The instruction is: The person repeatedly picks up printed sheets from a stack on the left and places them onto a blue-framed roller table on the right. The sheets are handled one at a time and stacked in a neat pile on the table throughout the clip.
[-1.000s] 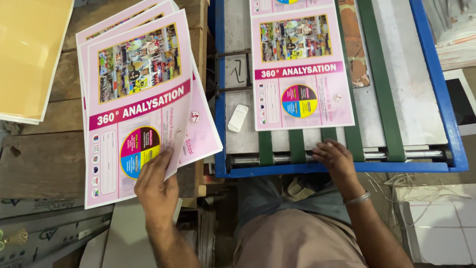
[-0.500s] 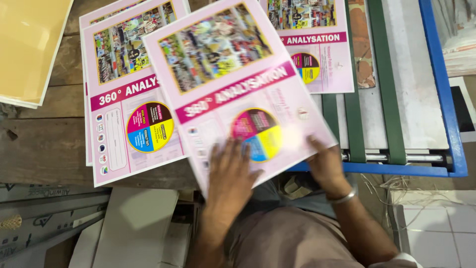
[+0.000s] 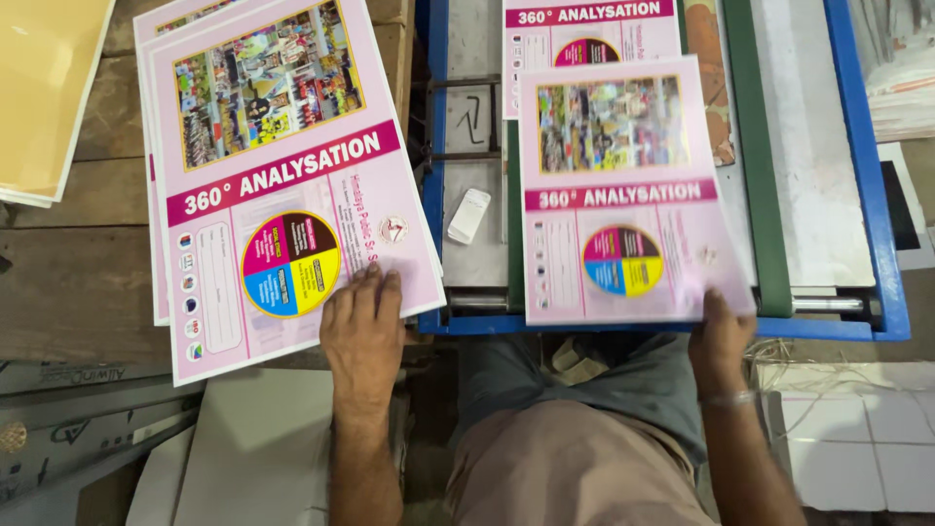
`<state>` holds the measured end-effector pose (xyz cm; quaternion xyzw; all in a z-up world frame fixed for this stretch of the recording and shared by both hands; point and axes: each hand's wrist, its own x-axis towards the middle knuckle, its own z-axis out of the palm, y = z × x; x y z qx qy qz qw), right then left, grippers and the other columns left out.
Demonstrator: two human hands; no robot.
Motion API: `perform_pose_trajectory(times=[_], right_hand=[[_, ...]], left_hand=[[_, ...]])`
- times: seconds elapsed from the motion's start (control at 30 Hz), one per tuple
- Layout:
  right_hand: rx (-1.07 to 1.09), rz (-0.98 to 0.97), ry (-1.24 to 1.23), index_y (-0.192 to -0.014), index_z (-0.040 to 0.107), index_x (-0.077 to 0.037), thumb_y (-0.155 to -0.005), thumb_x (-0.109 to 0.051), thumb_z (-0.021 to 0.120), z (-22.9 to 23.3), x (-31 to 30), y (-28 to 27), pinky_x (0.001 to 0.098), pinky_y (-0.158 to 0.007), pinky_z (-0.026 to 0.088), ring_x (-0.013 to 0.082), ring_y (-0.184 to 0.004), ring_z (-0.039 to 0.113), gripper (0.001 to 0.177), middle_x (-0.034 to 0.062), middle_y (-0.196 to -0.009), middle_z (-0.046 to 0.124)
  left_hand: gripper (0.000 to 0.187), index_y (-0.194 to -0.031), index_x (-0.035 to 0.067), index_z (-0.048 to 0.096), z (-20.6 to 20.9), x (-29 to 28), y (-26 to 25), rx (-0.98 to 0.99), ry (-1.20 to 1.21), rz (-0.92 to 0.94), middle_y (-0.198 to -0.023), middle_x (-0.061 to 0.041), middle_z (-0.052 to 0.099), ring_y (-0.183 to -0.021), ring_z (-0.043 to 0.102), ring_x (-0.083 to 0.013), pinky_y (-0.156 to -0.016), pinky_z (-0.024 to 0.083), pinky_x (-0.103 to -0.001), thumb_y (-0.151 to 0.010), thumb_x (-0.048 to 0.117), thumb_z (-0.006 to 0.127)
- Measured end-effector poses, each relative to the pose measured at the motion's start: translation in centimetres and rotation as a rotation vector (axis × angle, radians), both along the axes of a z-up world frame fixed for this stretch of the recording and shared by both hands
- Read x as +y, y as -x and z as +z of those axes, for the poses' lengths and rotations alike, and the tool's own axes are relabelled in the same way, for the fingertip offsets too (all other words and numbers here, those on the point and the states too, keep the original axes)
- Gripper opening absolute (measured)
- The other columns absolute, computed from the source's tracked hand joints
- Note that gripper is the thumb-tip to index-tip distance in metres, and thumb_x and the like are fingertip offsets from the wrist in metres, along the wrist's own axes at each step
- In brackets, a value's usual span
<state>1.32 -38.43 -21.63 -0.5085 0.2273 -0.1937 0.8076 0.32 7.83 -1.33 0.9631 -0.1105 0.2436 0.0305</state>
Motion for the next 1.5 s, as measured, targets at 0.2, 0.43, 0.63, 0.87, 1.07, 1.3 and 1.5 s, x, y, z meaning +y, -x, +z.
perform_pose_trajectory(times=[0.2, 0.43, 0.63, 0.87, 1.07, 1.3, 1.5], right_hand=[[0.080, -0.030, -0.081, -0.132, 0.061, 0.002, -0.099, -0.001, 0.063, -3.3, 1.6, 6.7, 0.0317, -0.091, 0.057, 0.0176, -0.105, 0.068, 0.034, 0.0072, -0.120, 0.068], [0.002, 0.006, 0.025, -0.130, 0.063, 0.007, -0.099, -0.003, 0.067, -4.9, 2.1, 1.8, 0.0293, -0.095, 0.055, 0.0168, -0.108, 0.067, 0.033, 0.0100, -0.123, 0.069], [0.069, -0.018, 0.051, -0.129, 0.059, 0.009, -0.100, -0.006, 0.069, -4.0, 2.5, -5.5, 0.0328, -0.095, 0.057, 0.0192, -0.108, 0.068, 0.033, 0.0124, -0.123, 0.069], [0.262, 0.296, -0.166, -0.126, 0.054, 0.002, -0.105, -0.019, 0.058, -2.5, 0.4, -7.0, 0.0455, -0.080, 0.062, 0.0319, -0.094, 0.072, 0.030, 0.0150, -0.108, 0.066], [0.267, 0.390, -0.173, -0.133, 0.051, 0.002, -0.102, -0.016, 0.058, 0.9, 2.7, -3.4, 0.0427, -0.087, 0.061, 0.0303, -0.100, 0.070, 0.037, 0.0191, -0.117, 0.066], [-0.046, 1.028, -0.280, -0.143, 0.049, 0.002, -0.100, -0.016, 0.056, 9.5, 12.4, -1.8, 0.0455, -0.093, 0.060, 0.0291, -0.117, 0.067, 0.048, 0.0164, -0.134, 0.064], [0.054, 0.706, -0.130, -0.139, 0.054, 0.000, -0.099, -0.004, 0.058, 12.1, 16.9, -1.7, 0.0364, -0.096, 0.057, 0.0213, -0.117, 0.066, 0.040, 0.0121, -0.129, 0.066]], left_hand=[[0.050, -0.126, 0.003, 0.067, 0.4, -0.7, 0.3, -0.043, 0.034, 0.051, -0.127, -0.015, 0.066, -0.118, 0.062, -0.0345, -0.102, 0.051, -0.048, -0.076, 0.006, 0.072], [0.043, -0.123, 0.003, 0.069, 0.5, -1.0, 0.4, -0.096, 0.035, 0.055, -0.125, -0.014, 0.068, -0.120, 0.064, -0.0339, -0.103, 0.051, -0.046, -0.081, 0.006, 0.075], [0.048, -0.119, 0.004, 0.069, 0.3, -0.9, 0.4, -0.050, 0.051, 0.075, -0.121, -0.014, 0.068, -0.115, 0.065, -0.0343, -0.100, 0.052, -0.047, -0.072, 0.009, 0.078], [0.058, -0.123, 0.000, 0.068, 1.4, -0.6, 0.9, 0.058, 0.069, 0.046, -0.124, -0.017, 0.068, -0.117, 0.064, -0.0372, -0.102, 0.051, -0.048, -0.067, 0.012, 0.079], [0.051, -0.139, 0.009, 0.066, 4.3, 3.5, 1.2, 0.158, 0.453, 0.017, -0.141, -0.009, 0.067, -0.129, 0.066, -0.0244, -0.109, 0.054, -0.037, -0.088, 0.005, 0.064], [0.064, -0.137, -0.003, 0.057, 1.6, -7.1, -0.4, 0.248, 0.049, -0.101, -0.136, -0.020, 0.059, -0.134, 0.051, -0.0360, -0.119, 0.033, -0.058, -0.076, 0.015, 0.067], [0.069, -0.136, -0.005, 0.056, 2.2, -12.7, 0.8, 0.301, 0.134, -0.283, -0.143, -0.022, 0.054, -0.138, 0.046, -0.0378, -0.118, 0.025, -0.061, -0.084, 0.036, 0.073]])
